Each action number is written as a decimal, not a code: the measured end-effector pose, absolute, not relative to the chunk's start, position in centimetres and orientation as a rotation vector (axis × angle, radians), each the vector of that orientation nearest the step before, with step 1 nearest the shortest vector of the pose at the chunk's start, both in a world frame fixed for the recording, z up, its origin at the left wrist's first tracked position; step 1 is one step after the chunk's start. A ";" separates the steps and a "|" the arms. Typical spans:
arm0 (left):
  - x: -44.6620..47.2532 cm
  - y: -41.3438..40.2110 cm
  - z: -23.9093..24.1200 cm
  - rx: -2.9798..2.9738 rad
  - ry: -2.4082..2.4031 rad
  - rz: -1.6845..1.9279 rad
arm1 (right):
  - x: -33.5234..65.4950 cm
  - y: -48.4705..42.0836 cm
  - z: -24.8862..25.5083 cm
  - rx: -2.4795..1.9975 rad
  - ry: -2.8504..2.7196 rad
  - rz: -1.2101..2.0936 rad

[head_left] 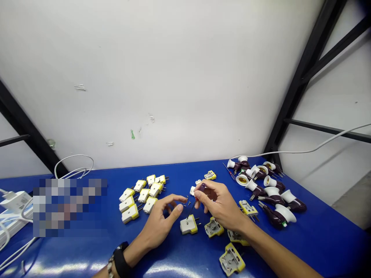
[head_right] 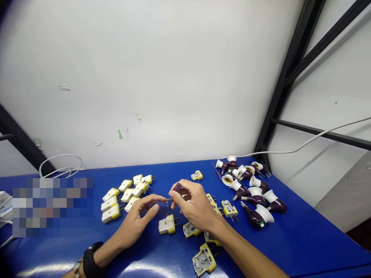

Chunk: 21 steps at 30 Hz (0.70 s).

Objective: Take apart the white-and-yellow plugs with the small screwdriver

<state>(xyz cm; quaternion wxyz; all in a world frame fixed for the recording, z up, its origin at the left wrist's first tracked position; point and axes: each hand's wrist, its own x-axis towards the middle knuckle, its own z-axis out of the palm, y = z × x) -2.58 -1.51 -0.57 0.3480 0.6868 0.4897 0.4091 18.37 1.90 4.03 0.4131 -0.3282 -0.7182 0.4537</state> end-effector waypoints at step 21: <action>-1.7 -1.7 -1.3 2.113 1.280 1.031 | 17.9 1.4 3.8 -0.823 -2.060 0.816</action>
